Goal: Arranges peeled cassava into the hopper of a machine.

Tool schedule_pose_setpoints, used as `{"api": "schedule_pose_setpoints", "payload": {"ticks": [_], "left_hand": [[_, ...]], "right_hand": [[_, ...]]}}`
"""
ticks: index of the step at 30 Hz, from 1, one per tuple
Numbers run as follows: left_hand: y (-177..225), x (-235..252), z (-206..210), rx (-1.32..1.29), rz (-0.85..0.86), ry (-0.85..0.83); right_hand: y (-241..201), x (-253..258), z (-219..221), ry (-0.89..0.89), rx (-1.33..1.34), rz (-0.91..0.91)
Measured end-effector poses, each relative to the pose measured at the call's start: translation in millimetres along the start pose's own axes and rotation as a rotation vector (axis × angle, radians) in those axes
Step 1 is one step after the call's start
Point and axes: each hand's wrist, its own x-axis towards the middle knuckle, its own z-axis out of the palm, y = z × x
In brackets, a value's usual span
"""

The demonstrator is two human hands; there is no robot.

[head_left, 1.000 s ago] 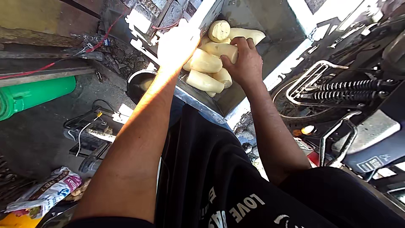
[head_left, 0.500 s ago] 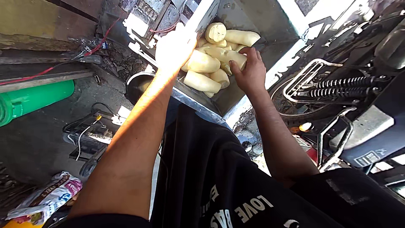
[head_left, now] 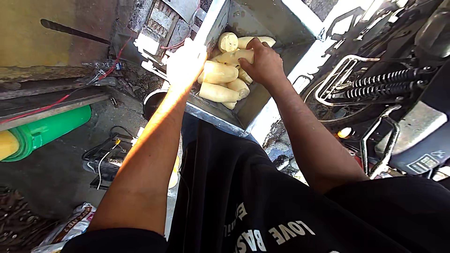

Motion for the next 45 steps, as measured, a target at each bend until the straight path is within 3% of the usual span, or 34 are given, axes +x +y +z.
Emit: {"api": "schedule_pose_setpoints", "payload": {"ticks": [6,15,21,24,31,39,45], "left_hand": [[1,0,1,-0.015,-0.013,-0.011],[0,-3,0,-0.025,-0.015,-0.008],[-2,-2,0,-0.017,-0.008,-0.007],[-1,-3,0,-0.040,-0.002,0.004],[-1,-2,1,-0.037,-0.002,0.012],[0,-4,-1,-0.027,-0.001,0.000],[1,-4,-2,-0.013,0.002,0.006]], "right_hand": [[-6,6,8,0.008,0.026,0.016],[6,-19,56,0.115,0.087,-0.005],[49,-58,2,0.263,0.152,0.019],[61,-52,-15,0.311,0.135,0.022],[54,-18,-8,0.230,0.059,0.018],[67,-10,2,0.174,0.176,-0.012],[54,-12,16,0.171,0.106,0.002]]}}
